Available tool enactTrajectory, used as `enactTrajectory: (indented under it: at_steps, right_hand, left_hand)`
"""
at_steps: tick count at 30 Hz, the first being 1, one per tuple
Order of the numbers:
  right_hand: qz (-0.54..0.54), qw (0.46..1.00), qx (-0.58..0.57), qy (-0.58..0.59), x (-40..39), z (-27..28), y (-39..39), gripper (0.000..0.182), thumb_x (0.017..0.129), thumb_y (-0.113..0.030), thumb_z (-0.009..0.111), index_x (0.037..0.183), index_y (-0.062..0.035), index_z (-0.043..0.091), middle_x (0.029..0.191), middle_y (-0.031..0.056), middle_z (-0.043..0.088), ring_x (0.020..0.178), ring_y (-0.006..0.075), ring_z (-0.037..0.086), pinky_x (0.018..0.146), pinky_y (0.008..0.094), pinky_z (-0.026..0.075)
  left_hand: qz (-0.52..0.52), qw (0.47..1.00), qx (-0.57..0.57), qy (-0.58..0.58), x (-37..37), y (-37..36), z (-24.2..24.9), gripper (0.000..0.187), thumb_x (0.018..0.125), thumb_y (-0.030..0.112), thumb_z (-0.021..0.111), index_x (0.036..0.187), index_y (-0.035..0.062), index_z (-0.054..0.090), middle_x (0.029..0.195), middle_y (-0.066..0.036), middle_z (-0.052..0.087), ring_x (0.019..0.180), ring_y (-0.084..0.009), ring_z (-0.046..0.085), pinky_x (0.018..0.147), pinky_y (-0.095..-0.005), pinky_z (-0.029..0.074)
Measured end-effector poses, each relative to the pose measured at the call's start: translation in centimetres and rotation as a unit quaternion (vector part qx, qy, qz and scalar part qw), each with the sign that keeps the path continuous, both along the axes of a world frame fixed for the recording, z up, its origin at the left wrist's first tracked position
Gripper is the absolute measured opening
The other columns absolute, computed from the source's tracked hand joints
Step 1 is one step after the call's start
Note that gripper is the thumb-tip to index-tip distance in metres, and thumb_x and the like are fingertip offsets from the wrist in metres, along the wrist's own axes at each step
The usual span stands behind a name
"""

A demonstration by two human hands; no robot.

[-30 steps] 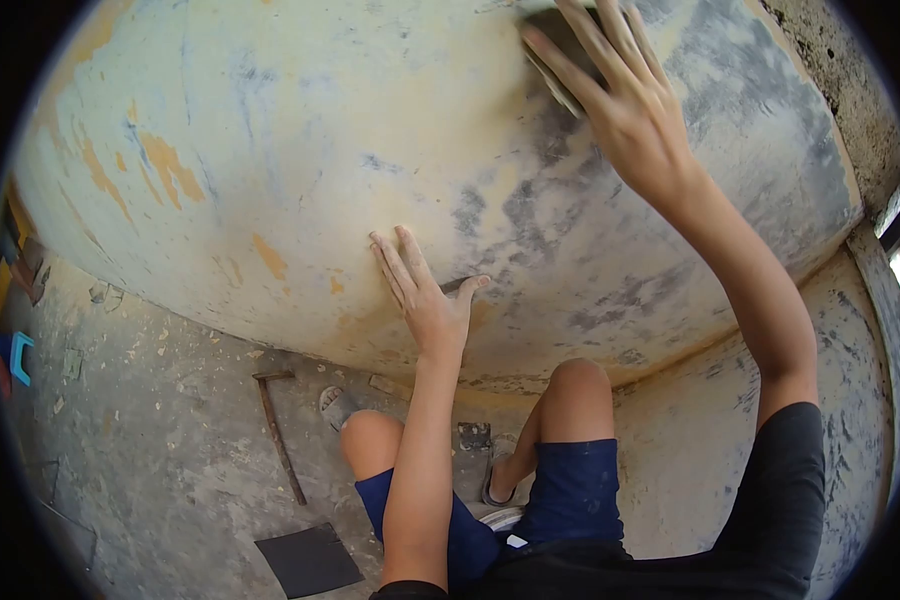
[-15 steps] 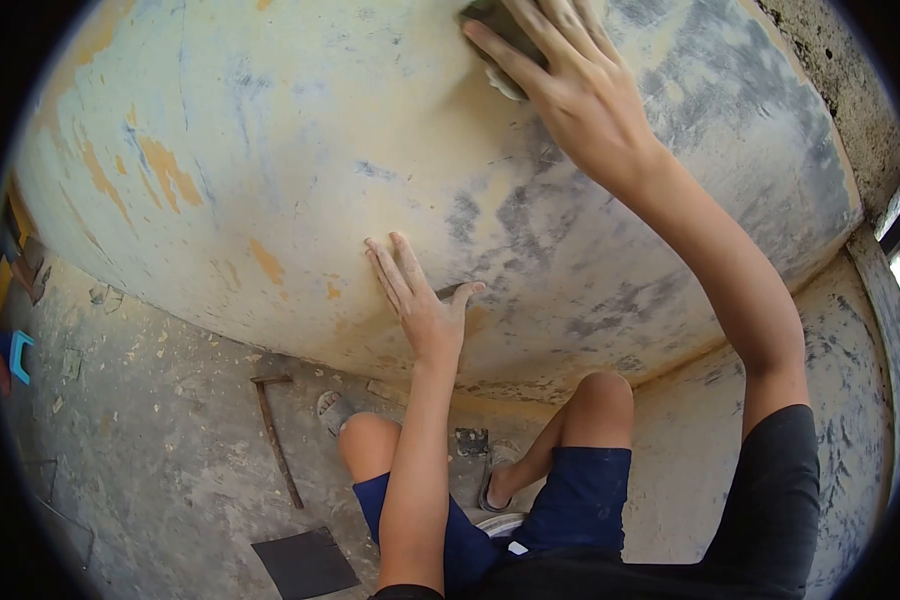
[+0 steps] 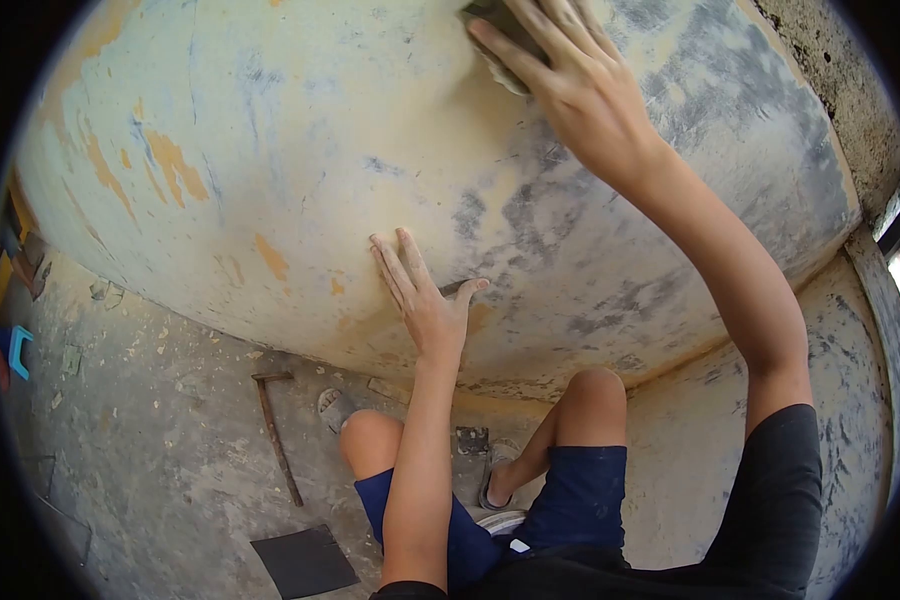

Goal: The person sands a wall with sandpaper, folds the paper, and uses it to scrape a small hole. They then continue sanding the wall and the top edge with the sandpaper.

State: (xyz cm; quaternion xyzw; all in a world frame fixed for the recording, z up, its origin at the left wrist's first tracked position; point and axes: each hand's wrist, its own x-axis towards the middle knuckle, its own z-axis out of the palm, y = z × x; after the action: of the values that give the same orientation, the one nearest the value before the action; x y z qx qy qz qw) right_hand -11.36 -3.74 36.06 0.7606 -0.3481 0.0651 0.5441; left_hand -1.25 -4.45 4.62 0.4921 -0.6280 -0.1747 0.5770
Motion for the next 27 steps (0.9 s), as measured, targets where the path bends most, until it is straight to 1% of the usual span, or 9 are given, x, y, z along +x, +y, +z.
enactTrajectory:
  at_steps: [2, 4, 5, 7, 12, 19, 22, 24, 27]
  right_hand:
    - [-0.004, 0.998, 0.033, -0.046, -1.8, -0.5, 1.5, 0.045, 0.101, -0.019, 0.065, 0.143, -0.0062, 0.062, 0.164, 0.0241, 0.038, 0.155, 0.0464, 0.032, 0.124, 0.0607, 0.031]
    - [-0.02, 0.999, 0.035, -0.036, -2.9, -0.5, 2.9, 0.044, 0.101, -0.019, 0.066, 0.143, -0.0063, 0.063, 0.164, 0.0241, 0.039, 0.154, 0.0467, 0.033, 0.124, 0.0605, 0.031]
    - [-0.037, 0.998, 0.034, -0.029, -3.1, -0.4, 3.2, 0.043, 0.101, -0.02, 0.066, 0.142, -0.0064, 0.063, 0.164, 0.0242, 0.039, 0.154, 0.0469, 0.033, 0.124, 0.0603, 0.031]
    - [-0.043, 0.998, 0.038, -0.031, -2.6, -0.2, 2.7, 0.046, 0.1, -0.02, 0.066, 0.144, -0.0069, 0.062, 0.165, 0.024, 0.038, 0.156, 0.0462, 0.03, 0.125, 0.0601, 0.03]
    - [0.002, 0.999, 0.037, 0.004, 0.4, 0.3, -0.6, 0.051, 0.099, -0.019, 0.066, 0.148, -0.0081, 0.059, 0.166, 0.0218, 0.036, 0.159, 0.0433, 0.025, 0.126, 0.061, 0.027]
    - [-0.029, 0.999, 0.04, -0.002, -2.3, -0.1, 1.9, 0.051, 0.097, -0.022, 0.069, 0.145, -0.0077, 0.06, 0.166, 0.0205, 0.037, 0.158, 0.0433, 0.027, 0.125, 0.0612, 0.029]
    - [-0.018, 0.998, 0.056, -0.01, -0.4, -0.3, 0.3, 0.049, 0.098, -0.021, 0.067, 0.145, -0.0061, 0.06, 0.165, 0.0201, 0.038, 0.158, 0.0416, 0.028, 0.125, 0.0588, 0.03]
    - [0.032, 0.998, 0.04, 0.027, 1.3, -0.7, -1.4, 0.05, 0.099, -0.02, 0.064, 0.146, -0.004, 0.059, 0.165, 0.0203, 0.039, 0.158, 0.0391, 0.029, 0.126, 0.0559, 0.031]
    - [-0.005, 0.997, 0.033, 0.065, 1.3, -0.3, -0.8, 0.05, 0.099, -0.019, 0.063, 0.145, -0.0024, 0.059, 0.166, 0.0197, 0.038, 0.158, 0.0368, 0.03, 0.126, 0.0537, 0.031]
  left_hand:
    - [0.012, 1.0, 0.003, -0.002, 0.1, 0.2, 0.0, 0.146, 0.063, 0.056, 0.095, 0.17, 0.0095, 0.006, 0.173, -0.031, -0.004, 0.16, -0.0468, 0.005, 0.129, -0.0549, 0.019]
    - [0.028, 0.991, 0.123, 0.044, -0.2, 0.7, 0.3, 0.153, 0.063, 0.057, 0.096, 0.169, 0.0059, -0.002, 0.169, -0.038, -0.007, 0.159, -0.0517, 0.0, 0.128, -0.0573, 0.017]
    - [0.027, 0.991, 0.121, 0.044, -0.6, 0.7, -0.1, 0.153, 0.063, 0.057, 0.096, 0.169, 0.0059, -0.002, 0.169, -0.038, -0.007, 0.159, -0.0517, 0.0, 0.128, -0.0573, 0.017]
    - [0.01, 0.982, 0.164, 0.094, -1.0, 0.7, -0.9, 0.159, 0.064, 0.058, 0.096, 0.166, 0.0011, -0.012, 0.167, -0.042, -0.01, 0.158, -0.0554, -0.004, 0.128, -0.0592, 0.015]
    - [-0.028, 0.979, 0.171, 0.111, -1.3, 0.4, -1.6, 0.16, 0.066, 0.057, 0.096, 0.164, -0.0023, -0.016, 0.166, -0.044, -0.011, 0.157, -0.0574, -0.006, 0.128, -0.0591, 0.014]
    - [-0.031, 0.98, 0.16, 0.117, -1.3, 0.3, -1.8, 0.159, 0.068, 0.059, 0.094, 0.163, -0.003, -0.017, 0.166, -0.044, -0.011, 0.157, -0.058, -0.006, 0.128, -0.0591, 0.014]
    - [-0.024, 0.984, 0.152, 0.095, -1.3, 0.3, -1.9, 0.159, 0.068, 0.061, 0.093, 0.163, -0.0029, -0.017, 0.166, -0.044, -0.011, 0.157, -0.0578, -0.006, 0.128, -0.0587, 0.015]
    - [-0.031, 0.981, 0.161, 0.101, -1.2, 0.3, -1.7, 0.159, 0.068, 0.061, 0.093, 0.163, -0.0026, -0.017, 0.166, -0.044, -0.011, 0.157, -0.0573, -0.006, 0.128, -0.0582, 0.015]
    - [-0.041, 0.978, 0.169, 0.114, -1.0, 0.4, -1.4, 0.159, 0.068, 0.062, 0.093, 0.164, -0.0024, -0.017, 0.166, -0.044, -0.011, 0.157, -0.0563, -0.006, 0.128, -0.0571, 0.016]
